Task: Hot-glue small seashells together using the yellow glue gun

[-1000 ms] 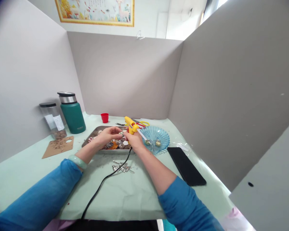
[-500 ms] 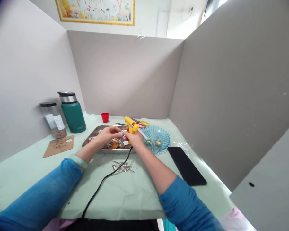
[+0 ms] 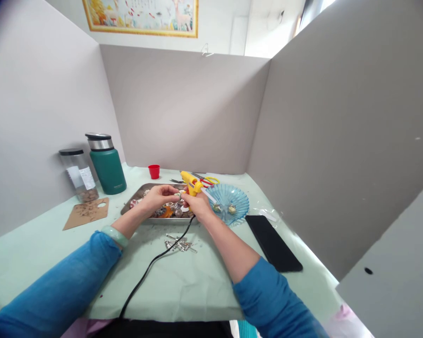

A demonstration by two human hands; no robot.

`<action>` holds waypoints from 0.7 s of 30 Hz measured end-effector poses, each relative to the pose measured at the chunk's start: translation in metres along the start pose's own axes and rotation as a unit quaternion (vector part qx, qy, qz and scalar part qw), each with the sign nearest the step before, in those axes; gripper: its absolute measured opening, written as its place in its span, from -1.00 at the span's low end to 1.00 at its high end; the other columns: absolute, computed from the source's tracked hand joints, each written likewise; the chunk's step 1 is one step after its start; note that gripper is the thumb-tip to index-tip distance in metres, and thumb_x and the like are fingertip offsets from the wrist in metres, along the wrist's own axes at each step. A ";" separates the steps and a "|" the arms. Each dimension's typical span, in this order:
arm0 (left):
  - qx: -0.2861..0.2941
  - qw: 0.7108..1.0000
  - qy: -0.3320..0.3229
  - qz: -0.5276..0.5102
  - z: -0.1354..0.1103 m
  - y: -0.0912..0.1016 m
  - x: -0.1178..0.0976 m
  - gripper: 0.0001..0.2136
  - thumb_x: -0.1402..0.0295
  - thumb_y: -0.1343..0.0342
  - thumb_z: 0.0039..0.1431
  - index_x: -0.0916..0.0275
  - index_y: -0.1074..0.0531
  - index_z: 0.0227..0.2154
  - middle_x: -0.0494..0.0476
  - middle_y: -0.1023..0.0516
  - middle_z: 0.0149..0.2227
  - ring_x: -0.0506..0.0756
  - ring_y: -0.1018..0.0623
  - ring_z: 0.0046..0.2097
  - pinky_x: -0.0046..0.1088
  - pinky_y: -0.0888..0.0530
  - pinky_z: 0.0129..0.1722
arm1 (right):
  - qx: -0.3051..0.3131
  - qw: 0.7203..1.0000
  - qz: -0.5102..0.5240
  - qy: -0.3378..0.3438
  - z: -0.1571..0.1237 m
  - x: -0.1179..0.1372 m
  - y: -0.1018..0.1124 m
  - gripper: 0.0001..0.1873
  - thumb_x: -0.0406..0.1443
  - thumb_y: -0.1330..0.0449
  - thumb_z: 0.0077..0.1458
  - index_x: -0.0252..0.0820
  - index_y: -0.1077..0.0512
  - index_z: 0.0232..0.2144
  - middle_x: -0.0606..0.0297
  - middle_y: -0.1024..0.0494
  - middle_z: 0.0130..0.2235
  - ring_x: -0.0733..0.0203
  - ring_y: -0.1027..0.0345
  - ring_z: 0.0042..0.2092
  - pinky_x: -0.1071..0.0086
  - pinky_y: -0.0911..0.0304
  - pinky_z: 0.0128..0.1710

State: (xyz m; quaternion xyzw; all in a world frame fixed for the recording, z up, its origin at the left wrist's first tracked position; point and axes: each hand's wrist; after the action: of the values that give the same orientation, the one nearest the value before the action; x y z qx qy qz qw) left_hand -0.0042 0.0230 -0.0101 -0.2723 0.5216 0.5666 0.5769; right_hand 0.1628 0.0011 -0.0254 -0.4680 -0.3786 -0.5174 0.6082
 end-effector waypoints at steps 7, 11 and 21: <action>0.005 0.999 0.019 -0.028 -0.003 -0.002 -0.008 -0.66 0.24 -0.43 -0.24 0.28 -0.53 -0.39 0.09 -0.60 -0.40 0.08 -0.56 -0.34 -0.35 -0.48 -0.25 | -0.005 1.000 0.007 -0.012 0.001 0.000 -0.001 -0.67 -0.31 -0.34 -0.23 -0.19 -0.37 -0.34 0.48 -0.42 -0.58 0.39 -0.26 -0.61 0.51 -0.22 -0.60; 0.009 0.998 0.024 -0.065 -0.005 -0.003 -0.012 -0.65 0.24 -0.43 -0.23 0.29 -0.51 -0.36 0.09 -0.59 -0.37 0.06 -0.55 -0.33 -0.32 -0.50 -0.21 | -0.033 0.999 0.031 -0.006 -0.002 0.004 -0.004 -0.67 -0.27 -0.34 -0.20 -0.18 -0.37 -0.33 0.46 -0.42 -0.56 0.38 -0.28 -0.59 0.49 -0.25 -0.58; -0.007 0.980 0.024 -0.195 -0.003 -0.001 -0.009 -0.55 0.22 -0.47 -0.24 0.29 -0.43 -0.31 0.09 -0.56 -0.33 0.04 -0.58 -0.34 -0.29 -0.50 -0.13 | -0.100 0.994 0.040 0.033 -0.001 0.001 -0.005 -0.63 -0.14 -0.34 -0.18 -0.14 -0.35 -0.32 0.48 -0.42 -0.57 0.34 -0.28 -0.59 0.45 -0.25 -0.55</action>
State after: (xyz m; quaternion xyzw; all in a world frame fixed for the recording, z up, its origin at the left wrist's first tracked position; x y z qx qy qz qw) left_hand -0.0031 0.0167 -0.0034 -0.3865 0.4682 0.4402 0.6615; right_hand 0.1582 0.0001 -0.0239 -0.5237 -0.2855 -0.5428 0.5912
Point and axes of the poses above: each hand's wrist, its own z-axis towards the middle knuckle, its own y-axis out of the back of the hand, x = y × z
